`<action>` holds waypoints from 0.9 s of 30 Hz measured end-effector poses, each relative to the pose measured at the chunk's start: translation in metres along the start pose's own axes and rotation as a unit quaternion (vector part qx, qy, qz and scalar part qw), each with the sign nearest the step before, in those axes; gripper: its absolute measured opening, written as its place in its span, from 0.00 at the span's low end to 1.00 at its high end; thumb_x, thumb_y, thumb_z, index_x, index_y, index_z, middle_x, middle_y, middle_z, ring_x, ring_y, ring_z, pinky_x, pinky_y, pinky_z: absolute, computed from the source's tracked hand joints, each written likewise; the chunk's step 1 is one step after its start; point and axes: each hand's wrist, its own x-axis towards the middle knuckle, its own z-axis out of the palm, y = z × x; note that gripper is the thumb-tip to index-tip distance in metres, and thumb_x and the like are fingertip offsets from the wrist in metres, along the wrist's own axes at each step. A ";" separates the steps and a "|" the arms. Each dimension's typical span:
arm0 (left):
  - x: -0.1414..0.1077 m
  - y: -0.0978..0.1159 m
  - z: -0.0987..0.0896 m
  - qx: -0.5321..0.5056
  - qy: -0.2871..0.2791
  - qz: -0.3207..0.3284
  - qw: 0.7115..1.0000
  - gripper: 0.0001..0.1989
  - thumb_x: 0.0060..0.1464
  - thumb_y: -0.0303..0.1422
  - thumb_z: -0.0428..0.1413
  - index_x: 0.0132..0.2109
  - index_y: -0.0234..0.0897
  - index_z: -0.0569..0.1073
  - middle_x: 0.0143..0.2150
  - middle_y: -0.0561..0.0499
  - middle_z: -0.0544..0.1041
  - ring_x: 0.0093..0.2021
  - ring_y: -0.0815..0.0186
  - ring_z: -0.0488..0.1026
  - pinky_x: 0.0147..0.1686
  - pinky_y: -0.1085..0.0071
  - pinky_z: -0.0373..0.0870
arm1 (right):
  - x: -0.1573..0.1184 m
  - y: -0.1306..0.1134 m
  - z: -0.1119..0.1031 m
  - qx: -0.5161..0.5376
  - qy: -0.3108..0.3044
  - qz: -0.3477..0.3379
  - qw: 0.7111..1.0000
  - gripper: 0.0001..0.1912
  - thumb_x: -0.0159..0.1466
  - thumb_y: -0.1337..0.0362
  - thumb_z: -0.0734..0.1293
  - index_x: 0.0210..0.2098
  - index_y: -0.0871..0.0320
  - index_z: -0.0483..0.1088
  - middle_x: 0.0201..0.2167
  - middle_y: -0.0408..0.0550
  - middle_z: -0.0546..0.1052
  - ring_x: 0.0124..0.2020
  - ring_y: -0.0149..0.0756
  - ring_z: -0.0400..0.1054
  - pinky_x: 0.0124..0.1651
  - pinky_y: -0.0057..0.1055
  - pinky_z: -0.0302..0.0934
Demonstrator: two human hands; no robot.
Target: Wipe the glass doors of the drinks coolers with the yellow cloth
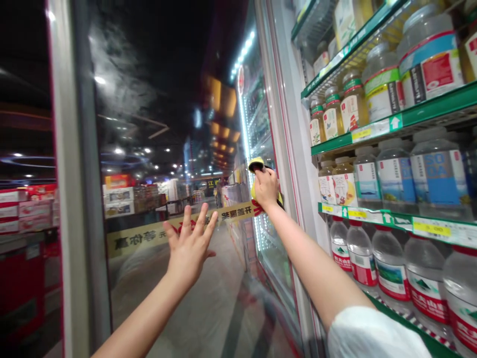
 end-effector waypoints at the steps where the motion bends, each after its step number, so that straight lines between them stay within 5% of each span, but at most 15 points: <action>1: 0.000 0.000 0.000 0.000 -0.002 -0.002 1.000 0.57 0.40 0.35 0.75 0.73 0.55 0.54 0.77 0.45 0.44 0.76 0.37 0.34 0.63 0.21 0.29 | 0.003 -0.010 0.003 -0.003 0.012 0.029 1.000 0.21 0.71 0.66 0.56 0.56 0.53 0.75 0.54 0.53 0.77 0.60 0.51 0.59 0.60 0.49 0.56; 3: 0.001 0.000 0.002 -0.001 -0.002 -0.002 1.000 0.57 0.40 0.35 0.75 0.73 0.54 0.54 0.77 0.45 0.44 0.76 0.37 0.35 0.63 0.21 0.31 | 0.005 -0.035 0.011 -0.001 0.013 0.031 0.999 0.21 0.72 0.66 0.56 0.57 0.52 0.75 0.56 0.53 0.77 0.61 0.52 0.58 0.61 0.51 0.54; 6: -0.001 -0.005 0.005 0.000 0.010 0.006 1.000 0.58 0.41 0.36 0.74 0.73 0.55 0.52 0.77 0.46 0.45 0.76 0.39 0.36 0.65 0.23 0.33 | -0.010 -0.068 0.017 0.015 -0.032 -0.074 0.997 0.20 0.71 0.66 0.57 0.54 0.48 0.76 0.61 0.49 0.74 0.63 0.49 0.57 0.60 0.48 0.55; 9: -0.008 -0.020 0.005 0.001 0.025 0.037 0.999 0.54 0.46 0.38 0.71 0.73 0.55 0.50 0.77 0.47 0.47 0.77 0.44 0.40 0.69 0.29 0.37 | -0.033 -0.075 0.013 0.021 -0.080 -0.149 0.985 0.18 0.70 0.68 0.59 0.50 0.48 0.78 0.63 0.47 0.73 0.62 0.47 0.58 0.59 0.45 0.56; 12: -0.016 -0.043 -0.002 0.008 0.032 0.055 0.998 0.50 0.51 0.38 0.68 0.74 0.51 0.51 0.76 0.48 0.49 0.76 0.50 0.46 0.73 0.42 0.43 | -0.035 -0.080 0.014 0.017 -0.052 -0.104 0.993 0.19 0.69 0.70 0.58 0.47 0.50 0.79 0.59 0.49 0.75 0.61 0.48 0.60 0.58 0.46 0.56; 16: -0.021 -0.076 -0.016 0.022 0.043 0.028 0.998 0.45 0.55 0.41 0.64 0.74 0.47 0.52 0.77 0.48 0.47 0.76 0.52 0.47 0.73 0.48 0.45 | -0.026 -0.125 0.029 0.023 0.005 -0.037 0.999 0.22 0.70 0.70 0.56 0.53 0.50 0.77 0.56 0.52 0.77 0.62 0.51 0.59 0.59 0.50 0.54; 22: -0.033 -0.124 -0.035 0.045 0.075 0.000 0.996 0.41 0.57 0.42 0.62 0.73 0.39 0.57 0.77 0.43 0.51 0.76 0.50 0.49 0.73 0.51 0.47 | -0.068 -0.161 0.030 0.048 -0.108 -0.191 0.974 0.21 0.69 0.68 0.60 0.55 0.45 0.76 0.66 0.43 0.70 0.65 0.47 0.56 0.62 0.48 0.53; 27: -0.047 -0.148 -0.047 0.060 0.081 -0.002 0.995 0.37 0.56 0.36 0.62 0.70 0.34 0.63 0.74 0.39 0.60 0.74 0.51 0.56 0.73 0.54 0.50 | -0.064 -0.189 0.034 0.063 -0.094 -0.136 0.984 0.20 0.67 0.70 0.60 0.52 0.48 0.77 0.67 0.46 0.69 0.65 0.50 0.55 0.61 0.50 0.54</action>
